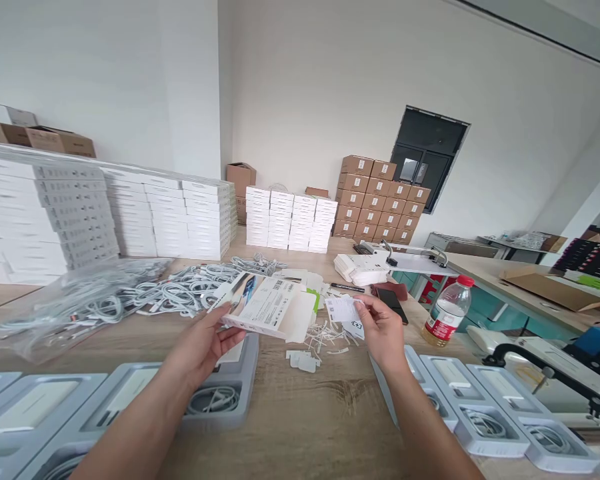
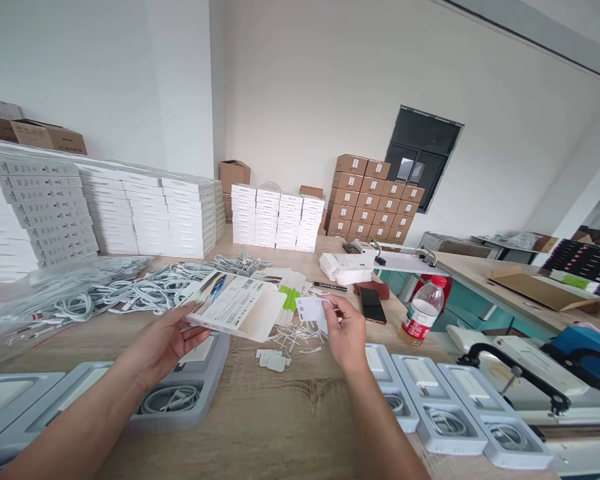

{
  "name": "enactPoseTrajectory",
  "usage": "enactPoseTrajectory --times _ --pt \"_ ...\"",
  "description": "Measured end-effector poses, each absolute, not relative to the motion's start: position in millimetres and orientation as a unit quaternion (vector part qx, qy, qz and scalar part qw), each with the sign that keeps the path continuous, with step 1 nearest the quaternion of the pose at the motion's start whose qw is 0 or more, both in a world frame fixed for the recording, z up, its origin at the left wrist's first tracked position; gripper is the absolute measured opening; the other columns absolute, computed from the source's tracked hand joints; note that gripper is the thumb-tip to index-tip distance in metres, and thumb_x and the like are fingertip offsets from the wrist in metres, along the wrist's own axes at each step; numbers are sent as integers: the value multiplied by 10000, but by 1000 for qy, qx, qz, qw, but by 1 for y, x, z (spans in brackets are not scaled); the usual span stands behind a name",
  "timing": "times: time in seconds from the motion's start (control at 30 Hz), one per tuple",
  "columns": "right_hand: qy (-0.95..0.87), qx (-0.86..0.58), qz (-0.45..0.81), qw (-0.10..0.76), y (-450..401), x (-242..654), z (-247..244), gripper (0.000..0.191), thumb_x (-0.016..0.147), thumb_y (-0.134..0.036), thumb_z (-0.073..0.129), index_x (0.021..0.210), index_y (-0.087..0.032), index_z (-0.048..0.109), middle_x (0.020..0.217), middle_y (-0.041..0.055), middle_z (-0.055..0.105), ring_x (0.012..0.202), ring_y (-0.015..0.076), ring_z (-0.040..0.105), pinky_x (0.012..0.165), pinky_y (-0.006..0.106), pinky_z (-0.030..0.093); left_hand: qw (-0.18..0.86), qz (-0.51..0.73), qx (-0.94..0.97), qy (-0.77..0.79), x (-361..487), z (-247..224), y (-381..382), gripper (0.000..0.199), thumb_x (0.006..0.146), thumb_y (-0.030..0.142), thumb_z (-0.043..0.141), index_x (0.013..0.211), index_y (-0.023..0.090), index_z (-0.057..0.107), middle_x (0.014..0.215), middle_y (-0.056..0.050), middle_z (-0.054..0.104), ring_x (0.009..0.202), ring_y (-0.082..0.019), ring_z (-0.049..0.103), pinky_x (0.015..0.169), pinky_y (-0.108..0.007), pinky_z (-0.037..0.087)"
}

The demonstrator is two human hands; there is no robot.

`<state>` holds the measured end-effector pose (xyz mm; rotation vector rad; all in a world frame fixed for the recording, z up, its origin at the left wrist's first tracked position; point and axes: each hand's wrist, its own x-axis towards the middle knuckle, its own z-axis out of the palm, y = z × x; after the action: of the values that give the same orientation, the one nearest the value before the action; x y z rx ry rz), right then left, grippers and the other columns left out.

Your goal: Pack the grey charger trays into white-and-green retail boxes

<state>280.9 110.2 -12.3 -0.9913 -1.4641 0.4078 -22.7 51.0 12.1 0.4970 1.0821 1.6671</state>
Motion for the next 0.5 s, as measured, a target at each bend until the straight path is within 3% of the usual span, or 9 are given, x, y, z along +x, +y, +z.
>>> enactPoseTrajectory --times 0.17,0.33,0.43,0.5 --pt "-657 -316 222 647 93 262 -6 142 869 -328 615 921 -224 697 1000 71 716 986 226 649 902 392 504 526 676 214 470 -21 10 50 64 854 128 639 899 132 684 763 -68 730 542 -158 688 462 -248 605" --pt "-746 -282 200 569 77 246 -6 163 872 -229 551 859 -261 711 1121 65 676 1128 245 585 1010 453 441 557 659 223 454 -19 7 49 60 850 135 647 887 152 689 816 -70 740 556 -157 693 461 -248 605" --pt "-780 -312 187 509 72 238 -10 275 923 -280 486 1090 -310 702 1369 49 564 1352 261 416 1127 503 331 576 655 217 438 -18 5 51 95 847 128 646 924 151 696 845 -84 748 569 -162 700 474 -256 615" --pt "-759 -347 209 510 71 234 -15 408 959 -321 427 1353 -335 533 1525 30 405 1450 240 278 1169 497 282 581 669 204 416 -19 7 51 114 856 114 628 943 146 695 848 -88 753 586 -165 709 495 -263 627"
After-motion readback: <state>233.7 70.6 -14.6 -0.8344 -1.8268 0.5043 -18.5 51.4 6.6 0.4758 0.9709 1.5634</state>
